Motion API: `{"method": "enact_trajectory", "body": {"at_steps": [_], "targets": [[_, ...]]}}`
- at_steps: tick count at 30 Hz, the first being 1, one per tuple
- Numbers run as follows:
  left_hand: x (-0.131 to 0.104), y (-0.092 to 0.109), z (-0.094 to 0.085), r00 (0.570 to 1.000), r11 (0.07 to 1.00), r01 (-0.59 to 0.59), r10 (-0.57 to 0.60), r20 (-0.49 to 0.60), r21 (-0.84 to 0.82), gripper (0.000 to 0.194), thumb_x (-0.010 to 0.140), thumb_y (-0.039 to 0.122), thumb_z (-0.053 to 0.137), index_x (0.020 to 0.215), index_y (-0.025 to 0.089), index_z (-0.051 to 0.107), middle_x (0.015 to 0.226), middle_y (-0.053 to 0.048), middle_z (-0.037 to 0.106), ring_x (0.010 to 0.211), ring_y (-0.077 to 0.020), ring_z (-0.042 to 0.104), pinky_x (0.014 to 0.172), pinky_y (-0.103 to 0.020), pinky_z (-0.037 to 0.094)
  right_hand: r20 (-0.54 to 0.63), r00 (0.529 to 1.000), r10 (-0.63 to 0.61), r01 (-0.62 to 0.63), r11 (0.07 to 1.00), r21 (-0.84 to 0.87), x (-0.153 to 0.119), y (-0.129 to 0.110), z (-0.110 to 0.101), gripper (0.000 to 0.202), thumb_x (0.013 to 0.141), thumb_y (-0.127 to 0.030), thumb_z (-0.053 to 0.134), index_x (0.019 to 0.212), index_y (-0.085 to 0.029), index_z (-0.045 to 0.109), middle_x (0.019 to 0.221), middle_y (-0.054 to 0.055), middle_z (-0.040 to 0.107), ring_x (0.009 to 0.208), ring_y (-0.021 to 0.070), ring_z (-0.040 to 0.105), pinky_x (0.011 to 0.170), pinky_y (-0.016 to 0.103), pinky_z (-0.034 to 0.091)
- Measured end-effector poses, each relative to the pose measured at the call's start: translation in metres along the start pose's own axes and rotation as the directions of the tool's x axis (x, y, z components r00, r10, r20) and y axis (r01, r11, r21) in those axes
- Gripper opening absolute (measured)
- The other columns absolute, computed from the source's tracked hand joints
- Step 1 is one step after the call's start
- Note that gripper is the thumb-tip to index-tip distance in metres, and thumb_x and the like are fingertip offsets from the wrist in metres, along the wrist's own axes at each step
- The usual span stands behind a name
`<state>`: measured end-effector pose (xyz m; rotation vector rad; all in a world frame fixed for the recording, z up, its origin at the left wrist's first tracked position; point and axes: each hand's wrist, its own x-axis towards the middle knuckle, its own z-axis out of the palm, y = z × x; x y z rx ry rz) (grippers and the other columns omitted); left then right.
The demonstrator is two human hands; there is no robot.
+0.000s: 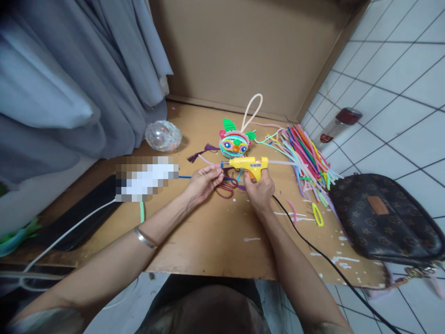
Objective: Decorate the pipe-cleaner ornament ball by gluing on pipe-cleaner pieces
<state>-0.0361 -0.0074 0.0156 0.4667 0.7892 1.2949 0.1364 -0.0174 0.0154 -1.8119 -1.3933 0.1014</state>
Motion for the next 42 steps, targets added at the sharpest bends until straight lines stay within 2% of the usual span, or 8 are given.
{"method": "enact_trajectory", "body": {"at_steps": [6, 14, 20, 28, 34, 39, 42], "targets": [[0.0013, -0.0011, -0.001, 1.0, 1.0, 0.007, -0.007, -0.002, 0.007, 0.019, 0.069, 0.005, 0.084, 0.078, 0.013, 0.07, 0.072, 0.0, 0.069, 0.062, -0.007, 0.066, 0.07, -0.021, 0.061, 0.005, 1.0, 0.013, -0.013, 1.0, -0.009, 0.0001, -0.0009, 0.0001, 0.04, 0.075, -0.048, 0.059, 0.101, -0.017, 0.065, 0.076, 0.009, 0.073, 0.072, 0.0267, 0.067, 0.074, 0.038, 0.051], [-0.0025, 0.0032, 0.004, 1.0, 1.0, 0.013, -0.013, -0.021, -0.024, 0.02, 0.071, 0.003, 0.082, 0.076, 0.012, 0.066, 0.066, 0.003, 0.065, 0.057, -0.0053, 0.063, 0.061, -0.016, 0.056, -0.071, 0.997, -0.005, 0.008, 0.999, 0.042, 0.0005, 0.0013, 0.0021, 0.036, 0.074, -0.048, 0.061, 0.094, -0.019, 0.065, 0.068, 0.004, 0.069, 0.064, 0.024, 0.064, 0.068, 0.035, 0.05], [-0.0033, 0.0014, 0.0038, 1.0, 0.999, 0.023, -0.024, -0.015, -0.034, 0.017, 0.073, -0.001, 0.078, 0.075, 0.011, 0.066, 0.065, 0.002, 0.065, 0.056, -0.0051, 0.062, 0.061, -0.017, 0.054, -0.067, 0.997, -0.043, 0.046, 0.998, 0.038, -0.0001, 0.0049, 0.006, 0.037, 0.073, -0.049, 0.062, 0.094, -0.019, 0.065, 0.069, 0.005, 0.07, 0.063, 0.0237, 0.063, 0.068, 0.036, 0.05], [-0.0051, 0.0039, 0.0075, 0.999, 0.999, 0.021, -0.022, -0.046, -0.035, 0.016, 0.076, -0.004, 0.073, 0.072, 0.01, 0.066, 0.062, 0.002, 0.064, 0.053, -0.0049, 0.061, 0.057, -0.015, 0.053, -0.085, 0.996, -0.017, 0.022, 0.998, 0.056, 0.0008, 0.0039, 0.0044, 0.035, 0.073, -0.049, 0.062, 0.091, -0.019, 0.064, 0.066, 0.003, 0.067, 0.062, 0.0229, 0.062, 0.067, 0.035, 0.049], [-0.0038, 0.0032, 0.0061, 0.999, 1.0, 0.015, -0.015, -0.028, -0.01, 0.017, 0.072, -0.001, 0.078, 0.074, 0.011, 0.065, 0.062, 0.003, 0.063, 0.054, -0.005, 0.061, 0.059, -0.016, 0.054, -0.073, 0.997, -0.024, 0.026, 0.999, 0.026, -0.0016, 0.0017, 0.0054, 0.04, 0.073, -0.049, 0.06, 0.097, -0.018, 0.066, 0.072, 0.006, 0.07, 0.066, 0.0248, 0.063, 0.07, 0.037, 0.049], [0.0007, 0.0, 0.0009, 1.0, 1.0, -0.005, 0.005, 0.0, 0.009, 0.022, 0.069, 0.006, 0.084, 0.077, 0.013, 0.065, 0.066, 0.003, 0.065, 0.058, -0.0059, 0.063, 0.062, -0.018, 0.057, -0.103, 0.995, 0.016, -0.011, 0.999, 0.054, -0.0003, 0.0004, 0.003, 0.036, 0.072, -0.049, 0.06, 0.091, -0.019, 0.064, 0.068, 0.005, 0.067, 0.065, 0.0241, 0.062, 0.068, 0.036, 0.048], [0.0007, 0.0005, 0.0009, 1.0, 1.0, -0.006, 0.006, -0.005, 0.014, 0.023, 0.069, 0.006, 0.085, 0.076, 0.013, 0.064, 0.065, 0.003, 0.064, 0.057, -0.0054, 0.062, 0.062, -0.017, 0.057, -0.088, 0.996, -0.019, 0.024, 0.999, 0.046, -0.0026, -0.0009, 0.0038, 0.038, 0.072, -0.049, 0.059, 0.093, -0.019, 0.065, 0.069, 0.005, 0.068, 0.064, 0.0235, 0.062, 0.069, 0.036, 0.049]]}}
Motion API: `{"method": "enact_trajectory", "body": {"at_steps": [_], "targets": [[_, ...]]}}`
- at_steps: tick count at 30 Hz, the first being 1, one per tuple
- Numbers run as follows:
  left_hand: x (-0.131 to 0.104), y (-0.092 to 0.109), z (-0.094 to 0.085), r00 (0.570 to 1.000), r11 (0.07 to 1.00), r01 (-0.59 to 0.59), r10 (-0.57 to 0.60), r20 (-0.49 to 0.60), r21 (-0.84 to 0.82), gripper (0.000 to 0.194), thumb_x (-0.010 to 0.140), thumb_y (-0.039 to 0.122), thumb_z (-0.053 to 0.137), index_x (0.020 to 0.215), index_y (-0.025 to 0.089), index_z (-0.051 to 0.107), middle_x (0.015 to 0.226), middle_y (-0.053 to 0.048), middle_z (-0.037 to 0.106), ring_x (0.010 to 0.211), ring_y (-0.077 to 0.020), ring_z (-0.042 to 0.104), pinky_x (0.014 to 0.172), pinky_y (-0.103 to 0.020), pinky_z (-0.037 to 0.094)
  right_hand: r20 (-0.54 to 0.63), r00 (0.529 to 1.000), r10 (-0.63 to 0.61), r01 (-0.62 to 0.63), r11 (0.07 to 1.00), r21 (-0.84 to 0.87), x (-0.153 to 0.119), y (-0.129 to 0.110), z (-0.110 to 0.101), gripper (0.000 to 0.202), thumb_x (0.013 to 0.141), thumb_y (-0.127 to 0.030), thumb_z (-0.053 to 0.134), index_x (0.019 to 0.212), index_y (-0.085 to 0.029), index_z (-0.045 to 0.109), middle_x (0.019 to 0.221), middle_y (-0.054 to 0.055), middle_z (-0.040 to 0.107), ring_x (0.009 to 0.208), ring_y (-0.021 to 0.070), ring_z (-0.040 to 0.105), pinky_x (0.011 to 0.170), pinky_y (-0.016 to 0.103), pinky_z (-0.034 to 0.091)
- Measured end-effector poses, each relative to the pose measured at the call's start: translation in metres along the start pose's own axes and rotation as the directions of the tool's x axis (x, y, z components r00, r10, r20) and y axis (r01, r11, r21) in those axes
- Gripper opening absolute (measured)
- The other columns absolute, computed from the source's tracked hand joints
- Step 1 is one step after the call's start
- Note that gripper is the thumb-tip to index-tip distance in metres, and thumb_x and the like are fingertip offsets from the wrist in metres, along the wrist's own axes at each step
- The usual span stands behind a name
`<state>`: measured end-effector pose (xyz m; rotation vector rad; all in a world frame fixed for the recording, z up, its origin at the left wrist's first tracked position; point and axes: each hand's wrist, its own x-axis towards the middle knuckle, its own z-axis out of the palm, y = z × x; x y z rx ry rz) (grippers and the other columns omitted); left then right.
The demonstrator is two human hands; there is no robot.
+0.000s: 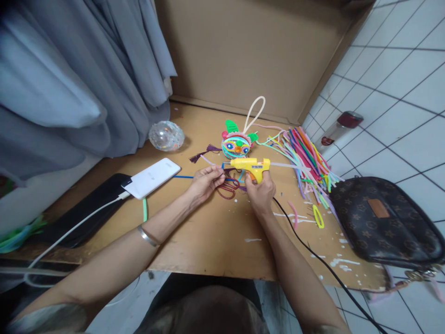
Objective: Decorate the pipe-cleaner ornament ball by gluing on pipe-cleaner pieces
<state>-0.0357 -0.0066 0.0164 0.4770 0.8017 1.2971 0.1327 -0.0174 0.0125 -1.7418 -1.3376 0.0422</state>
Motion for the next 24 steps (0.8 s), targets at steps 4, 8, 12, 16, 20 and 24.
{"method": "enact_trajectory", "body": {"at_steps": [4, 8, 12, 16, 20, 24], "targets": [[-0.004, 0.003, 0.004, 1.0, 1.0, 0.014, -0.013, -0.015, 0.014, 0.018, 0.072, 0.002, 0.08, 0.074, 0.012, 0.064, 0.063, 0.003, 0.064, 0.054, -0.0047, 0.061, 0.058, -0.016, 0.056, 0.014, 1.0, -0.002, 0.002, 1.0, -0.018, -0.001, -0.001, 0.0, 0.042, 0.073, -0.05, 0.059, 0.099, -0.018, 0.067, 0.07, 0.006, 0.069, 0.066, 0.0251, 0.063, 0.07, 0.037, 0.049], [-0.006, 0.005, 0.007, 1.0, 1.0, 0.01, -0.009, -0.026, 0.016, 0.019, 0.072, 0.001, 0.08, 0.072, 0.011, 0.064, 0.062, 0.004, 0.062, 0.052, -0.0041, 0.06, 0.056, -0.015, 0.054, -0.002, 0.999, 0.042, -0.042, 0.999, -0.013, 0.001, 0.0, -0.001, 0.039, 0.073, -0.05, 0.059, 0.094, -0.018, 0.066, 0.069, 0.006, 0.068, 0.068, 0.026, 0.064, 0.069, 0.037, 0.049], [-0.004, 0.004, 0.005, 0.999, 1.0, 0.008, -0.008, -0.044, 0.002, 0.019, 0.073, 0.001, 0.079, 0.072, 0.011, 0.064, 0.062, 0.004, 0.062, 0.052, -0.0043, 0.059, 0.057, -0.015, 0.054, 0.034, 0.999, 0.006, -0.005, 0.999, -0.038, -0.001, 0.0, 0.002, 0.042, 0.074, -0.05, 0.058, 0.1, -0.018, 0.066, 0.073, 0.007, 0.07, 0.068, 0.0253, 0.064, 0.071, 0.037, 0.049], [-0.002, 0.003, 0.003, 1.0, 1.0, 0.01, -0.009, -0.029, 0.013, 0.02, 0.071, 0.002, 0.081, 0.072, 0.011, 0.064, 0.063, 0.003, 0.064, 0.054, -0.0048, 0.061, 0.059, -0.016, 0.055, 0.026, 1.0, -0.006, 0.007, 0.998, -0.064, 0.001, 0.005, 0.007, 0.041, 0.076, -0.05, 0.057, 0.101, -0.019, 0.065, 0.073, 0.006, 0.07, 0.068, 0.0246, 0.063, 0.07, 0.035, 0.048], [0.003, 0.004, 0.005, 0.998, 1.0, 0.009, -0.008, -0.056, 0.016, 0.02, 0.072, 0.0, 0.079, 0.073, 0.011, 0.063, 0.06, 0.003, 0.063, 0.052, -0.0047, 0.06, 0.056, -0.015, 0.053, -0.017, 1.0, 0.021, -0.022, 0.998, -0.059, 0.007, 0.008, 0.008, 0.034, 0.075, -0.048, 0.059, 0.093, -0.02, 0.064, 0.068, 0.004, 0.068, 0.064, 0.0239, 0.061, 0.067, 0.034, 0.046], [0.01, 0.002, 0.013, 0.997, 1.0, -0.012, 0.012, -0.08, -0.002, 0.02, 0.072, -0.002, 0.076, 0.073, 0.012, 0.063, 0.059, 0.004, 0.061, 0.052, -0.0044, 0.06, 0.056, -0.014, 0.053, 0.021, 1.0, -0.002, 0.003, 0.999, -0.043, 0.007, 0.004, 0.008, 0.036, 0.075, -0.045, 0.059, 0.098, -0.019, 0.065, 0.071, 0.006, 0.07, 0.068, 0.025, 0.063, 0.07, 0.035, 0.047]]}}
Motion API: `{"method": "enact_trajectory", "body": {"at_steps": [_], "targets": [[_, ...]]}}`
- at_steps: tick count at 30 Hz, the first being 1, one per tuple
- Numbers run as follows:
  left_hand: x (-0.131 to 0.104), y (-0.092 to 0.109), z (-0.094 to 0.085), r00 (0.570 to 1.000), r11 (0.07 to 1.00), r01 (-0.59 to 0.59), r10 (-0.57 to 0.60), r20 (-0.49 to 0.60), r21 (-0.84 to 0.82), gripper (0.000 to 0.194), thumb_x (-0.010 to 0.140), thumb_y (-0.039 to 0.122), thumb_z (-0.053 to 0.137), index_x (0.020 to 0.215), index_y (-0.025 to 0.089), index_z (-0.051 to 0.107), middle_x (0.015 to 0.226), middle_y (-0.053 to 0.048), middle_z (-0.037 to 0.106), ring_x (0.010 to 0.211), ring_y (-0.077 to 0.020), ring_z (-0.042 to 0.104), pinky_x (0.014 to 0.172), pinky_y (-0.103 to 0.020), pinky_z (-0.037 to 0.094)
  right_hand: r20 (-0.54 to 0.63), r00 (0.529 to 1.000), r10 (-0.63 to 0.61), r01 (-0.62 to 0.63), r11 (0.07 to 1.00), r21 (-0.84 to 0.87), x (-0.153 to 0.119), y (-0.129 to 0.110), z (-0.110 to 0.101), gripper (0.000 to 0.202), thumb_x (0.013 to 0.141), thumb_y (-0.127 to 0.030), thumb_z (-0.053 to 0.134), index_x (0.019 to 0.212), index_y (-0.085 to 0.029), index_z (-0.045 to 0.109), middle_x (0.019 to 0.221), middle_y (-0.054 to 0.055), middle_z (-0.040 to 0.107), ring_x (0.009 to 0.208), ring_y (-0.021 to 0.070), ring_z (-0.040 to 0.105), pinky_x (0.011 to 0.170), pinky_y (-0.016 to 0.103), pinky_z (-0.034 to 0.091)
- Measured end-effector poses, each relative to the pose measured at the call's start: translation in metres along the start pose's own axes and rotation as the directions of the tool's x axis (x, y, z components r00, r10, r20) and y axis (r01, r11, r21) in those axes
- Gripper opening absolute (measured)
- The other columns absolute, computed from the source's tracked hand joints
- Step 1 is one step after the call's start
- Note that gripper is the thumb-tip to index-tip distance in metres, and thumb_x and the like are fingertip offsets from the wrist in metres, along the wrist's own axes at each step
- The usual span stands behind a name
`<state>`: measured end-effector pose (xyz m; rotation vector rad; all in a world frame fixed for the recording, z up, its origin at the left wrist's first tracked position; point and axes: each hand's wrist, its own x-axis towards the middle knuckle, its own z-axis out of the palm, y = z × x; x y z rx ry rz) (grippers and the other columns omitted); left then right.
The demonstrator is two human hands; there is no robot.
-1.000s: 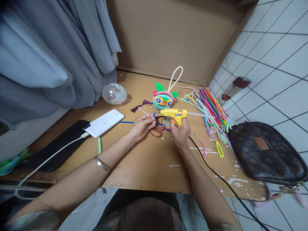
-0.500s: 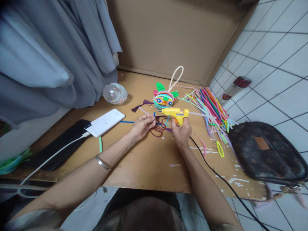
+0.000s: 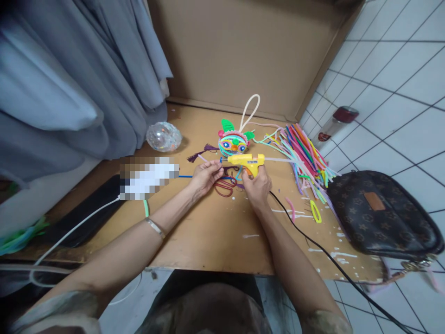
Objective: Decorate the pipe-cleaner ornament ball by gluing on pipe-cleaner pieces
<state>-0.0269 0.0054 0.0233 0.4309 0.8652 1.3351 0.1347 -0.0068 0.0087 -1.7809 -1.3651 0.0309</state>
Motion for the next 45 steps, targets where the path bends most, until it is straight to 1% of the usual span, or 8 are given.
{"method": "enact_trajectory", "body": {"at_steps": [8, 13, 16, 22, 27, 32, 36, 45], "targets": [[0.008, -0.005, 0.022, 1.0, 1.0, 0.021, -0.021, -0.009, -0.011, 0.018, 0.074, 0.0, 0.073, 0.077, 0.014, 0.062, 0.057, 0.005, 0.06, 0.051, -0.0045, 0.058, 0.053, -0.014, 0.05, -0.026, 0.997, 0.079, -0.079, 0.997, 0.004, 0.007, 0.001, -0.005, 0.039, 0.076, -0.045, 0.059, 0.101, -0.017, 0.066, 0.074, 0.008, 0.071, 0.073, 0.028, 0.066, 0.073, 0.037, 0.048], [0.009, -0.006, 0.019, 1.0, 1.0, -0.02, 0.02, 0.012, 0.013, 0.021, 0.068, 0.005, 0.079, 0.075, 0.013, 0.061, 0.055, 0.007, 0.056, 0.044, -0.0022, 0.049, 0.042, -0.012, 0.036, -0.025, 0.997, 0.069, -0.069, 0.998, 0.009, 0.004, 0.003, -0.005, 0.037, 0.077, -0.045, 0.058, 0.1, -0.017, 0.065, 0.076, 0.008, 0.072, 0.074, 0.0269, 0.066, 0.072, 0.036, 0.048], [0.008, -0.006, 0.014, 0.999, 0.999, -0.042, 0.042, 0.028, 0.005, 0.019, 0.067, 0.005, 0.078, 0.072, 0.012, 0.061, 0.052, 0.007, 0.054, 0.042, -0.0015, 0.043, 0.04, -0.013, 0.03, -0.014, 0.998, 0.069, -0.069, 0.998, -0.009, 0.003, 0.002, -0.003, 0.036, 0.076, -0.045, 0.059, 0.099, -0.018, 0.066, 0.075, 0.008, 0.071, 0.073, 0.027, 0.066, 0.072, 0.036, 0.048], [0.003, -0.008, 0.01, 0.994, 0.999, -0.041, 0.04, 0.098, 0.009, 0.016, 0.066, 0.004, 0.077, 0.07, 0.011, 0.063, 0.056, 0.005, 0.058, 0.044, -0.0014, 0.045, 0.044, -0.014, 0.034, -0.004, 0.997, 0.075, -0.075, 0.997, -0.003, 0.005, 0.001, -0.004, 0.033, 0.075, -0.045, 0.06, 0.095, -0.02, 0.064, 0.07, 0.005, 0.068, 0.069, 0.0263, 0.064, 0.07, 0.036, 0.047], [0.003, -0.012, 0.01, 0.997, 1.0, -0.021, 0.02, 0.071, 0.017, 0.019, 0.068, 0.004, 0.08, 0.069, 0.012, 0.062, 0.056, 0.005, 0.058, 0.045, -0.0015, 0.047, 0.046, -0.013, 0.038, -0.048, 0.994, 0.099, -0.097, 0.995, 0.028, 0.006, 0.005, -0.006, 0.03, 0.074, -0.046, 0.059, 0.091, -0.021, 0.063, 0.064, 0.003, 0.065, 0.067, 0.0258, 0.063, 0.067, 0.035, 0.047], [0.001, -0.011, 0.01, 0.998, 1.0, -0.009, 0.008, 0.065, 0.009, 0.02, 0.068, 0.004, 0.08, 0.072, 0.012, 0.063, 0.056, 0.006, 0.058, 0.046, -0.0023, 0.05, 0.048, -0.014, 0.043, -0.027, 0.999, 0.044, -0.044, 0.999, -0.011, 0.001, 0.002, -0.006, 0.029, 0.074, -0.046, 0.059, 0.089, -0.021, 0.062, 0.066, 0.004, 0.066, 0.067, 0.0256, 0.063, 0.068, 0.035, 0.046], [0.0, -0.01, 0.01, 0.998, 1.0, -0.002, 0.001, 0.065, 0.012, 0.016, 0.071, 0.004, 0.078, 0.073, 0.011, 0.064, 0.056, 0.005, 0.059, 0.046, -0.0023, 0.049, 0.049, -0.013, 0.044, -0.047, 0.997, 0.066, -0.066, 0.998, 0.012, 0.001, 0.002, -0.008, 0.029, 0.074, -0.045, 0.058, 0.089, -0.021, 0.062, 0.066, 0.004, 0.066, 0.064, 0.024, 0.061, 0.066, 0.035, 0.046], [0.0, -0.008, 0.01, 0.998, 1.0, 0.016, -0.015, 0.06, -0.019, 0.019, 0.071, 0.002, 0.078, 0.074, 0.012, 0.063, 0.059, 0.005, 0.06, 0.047, -0.0019, 0.051, 0.049, -0.013, 0.046, -0.048, 0.998, 0.038, -0.039, 0.999, -0.007, -0.001, 0.004, -0.006, 0.03, 0.076, -0.047, 0.058, 0.09, -0.021, 0.063, 0.066, 0.003, 0.065, 0.064, 0.0235, 0.061, 0.066, 0.034, 0.046]]}}
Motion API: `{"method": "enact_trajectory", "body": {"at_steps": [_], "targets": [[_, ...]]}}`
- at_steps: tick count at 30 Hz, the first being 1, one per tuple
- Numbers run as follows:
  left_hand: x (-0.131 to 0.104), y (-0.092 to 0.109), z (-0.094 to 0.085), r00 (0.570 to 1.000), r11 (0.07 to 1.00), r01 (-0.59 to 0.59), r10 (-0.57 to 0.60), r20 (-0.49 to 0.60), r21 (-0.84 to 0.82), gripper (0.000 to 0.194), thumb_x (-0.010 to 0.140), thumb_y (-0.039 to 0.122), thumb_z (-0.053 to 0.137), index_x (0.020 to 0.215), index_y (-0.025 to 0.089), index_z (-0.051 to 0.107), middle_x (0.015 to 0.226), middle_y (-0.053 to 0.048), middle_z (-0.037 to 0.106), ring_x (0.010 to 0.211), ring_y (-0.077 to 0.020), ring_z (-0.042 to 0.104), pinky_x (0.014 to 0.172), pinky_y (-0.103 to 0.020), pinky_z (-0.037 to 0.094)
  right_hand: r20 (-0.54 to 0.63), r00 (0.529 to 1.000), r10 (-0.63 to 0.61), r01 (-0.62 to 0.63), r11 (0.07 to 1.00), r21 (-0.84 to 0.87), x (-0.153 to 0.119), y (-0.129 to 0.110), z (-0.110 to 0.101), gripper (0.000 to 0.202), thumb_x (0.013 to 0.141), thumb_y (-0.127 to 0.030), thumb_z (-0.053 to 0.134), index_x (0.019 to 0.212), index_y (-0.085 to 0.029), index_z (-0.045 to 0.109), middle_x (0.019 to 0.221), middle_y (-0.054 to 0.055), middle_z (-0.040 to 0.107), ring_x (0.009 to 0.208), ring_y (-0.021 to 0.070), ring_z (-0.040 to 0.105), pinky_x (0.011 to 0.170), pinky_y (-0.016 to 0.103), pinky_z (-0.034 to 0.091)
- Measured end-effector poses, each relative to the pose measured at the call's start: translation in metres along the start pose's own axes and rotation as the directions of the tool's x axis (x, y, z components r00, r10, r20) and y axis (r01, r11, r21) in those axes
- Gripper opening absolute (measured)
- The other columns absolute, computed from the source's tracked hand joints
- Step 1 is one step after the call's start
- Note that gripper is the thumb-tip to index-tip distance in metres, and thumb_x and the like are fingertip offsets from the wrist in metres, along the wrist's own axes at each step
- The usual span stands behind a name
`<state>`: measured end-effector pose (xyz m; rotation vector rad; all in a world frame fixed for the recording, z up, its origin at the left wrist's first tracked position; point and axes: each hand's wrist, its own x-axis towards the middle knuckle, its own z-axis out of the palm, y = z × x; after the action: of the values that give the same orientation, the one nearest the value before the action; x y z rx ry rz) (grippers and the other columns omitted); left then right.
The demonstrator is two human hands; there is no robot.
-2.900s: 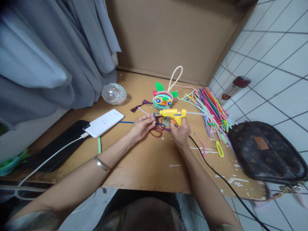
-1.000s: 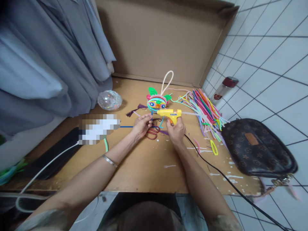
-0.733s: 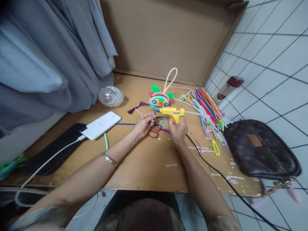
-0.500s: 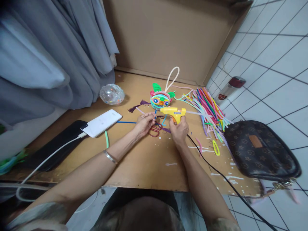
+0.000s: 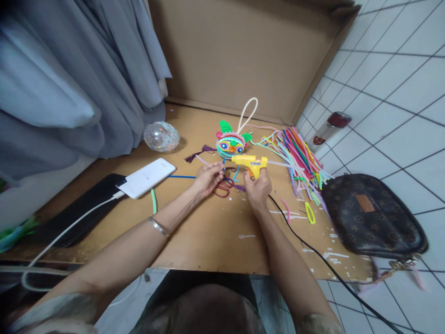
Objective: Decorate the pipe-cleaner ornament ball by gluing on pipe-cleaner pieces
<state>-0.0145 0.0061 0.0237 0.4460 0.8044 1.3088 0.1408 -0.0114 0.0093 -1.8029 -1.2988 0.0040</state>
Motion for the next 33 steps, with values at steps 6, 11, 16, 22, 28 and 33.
{"method": "enact_trajectory", "body": {"at_steps": [6, 11, 16, 22, 28, 33], "targets": [[-0.001, 0.001, 0.0, 1.0, 1.0, -0.004, 0.004, 0.011, -0.009, 0.018, 0.071, 0.001, 0.078, 0.074, 0.012, 0.063, 0.06, 0.005, 0.06, 0.047, -0.0019, 0.051, 0.05, -0.013, 0.046, 0.017, 1.0, 0.004, -0.005, 1.0, 0.027, 0.001, 0.0, 0.0, 0.031, 0.075, -0.047, 0.058, 0.091, -0.021, 0.062, 0.066, 0.002, 0.064, 0.065, 0.0239, 0.062, 0.069, 0.035, 0.047], [-0.003, 0.002, 0.001, 1.0, 1.0, 0.009, -0.009, 0.012, -0.016, 0.014, 0.076, -0.001, 0.07, 0.075, 0.011, 0.064, 0.059, 0.005, 0.059, 0.047, -0.0021, 0.051, 0.05, -0.014, 0.047, 0.018, 0.998, 0.057, -0.058, 0.998, 0.038, 0.0, -0.004, -0.003, 0.031, 0.074, -0.046, 0.058, 0.091, -0.021, 0.063, 0.067, 0.003, 0.065, 0.068, 0.0253, 0.063, 0.071, 0.036, 0.048], [-0.002, 0.0, 0.0, 1.0, 1.0, 0.004, -0.004, 0.031, -0.008, 0.016, 0.073, 0.001, 0.076, 0.077, 0.012, 0.065, 0.062, 0.005, 0.061, 0.049, -0.0021, 0.052, 0.052, -0.014, 0.048, 0.035, 0.998, 0.043, -0.045, 0.998, 0.044, 0.0, -0.005, -0.003, 0.032, 0.073, -0.048, 0.058, 0.091, -0.021, 0.062, 0.066, 0.003, 0.065, 0.068, 0.0257, 0.062, 0.069, 0.035, 0.046], [-0.001, 0.0, 0.0, 0.999, 1.0, 0.003, -0.003, 0.034, 0.006, 0.017, 0.072, 0.002, 0.078, 0.076, 0.011, 0.064, 0.06, 0.005, 0.06, 0.047, -0.0015, 0.052, 0.051, -0.013, 0.047, 0.0, 0.999, 0.052, -0.052, 0.997, 0.052, 0.0, -0.004, -0.003, 0.032, 0.073, -0.049, 0.056, 0.088, -0.021, 0.062, 0.066, 0.003, 0.064, 0.069, 0.0247, 0.061, 0.07, 0.035, 0.046], [-0.003, 0.001, 0.001, 0.998, 0.999, -0.006, 0.004, 0.06, 0.036, 0.019, 0.072, 0.003, 0.08, 0.072, 0.011, 0.063, 0.057, 0.005, 0.06, 0.048, -0.0026, 0.054, 0.048, -0.013, 0.045, 0.012, 0.997, 0.077, -0.077, 0.997, 0.023, 0.002, -0.005, -0.002, 0.032, 0.072, -0.048, 0.058, 0.088, -0.021, 0.063, 0.066, 0.003, 0.065, 0.069, 0.0247, 0.062, 0.071, 0.035, 0.047], [0.005, 0.005, -0.006, 0.995, 0.997, -0.053, 0.049, 0.082, 0.052, 0.024, 0.067, 0.009, 0.086, 0.072, 0.012, 0.063, 0.061, 0.003, 0.062, 0.051, -0.0041, 0.057, 0.051, -0.014, 0.047, -0.02, 0.993, 0.115, -0.112, 0.988, 0.109, 0.01, -0.004, -0.006, 0.032, 0.069, -0.047, 0.059, 0.085, -0.02, 0.064, 0.065, 0.004, 0.066, 0.067, 0.0235, 0.062, 0.069, 0.035, 0.049]]}}
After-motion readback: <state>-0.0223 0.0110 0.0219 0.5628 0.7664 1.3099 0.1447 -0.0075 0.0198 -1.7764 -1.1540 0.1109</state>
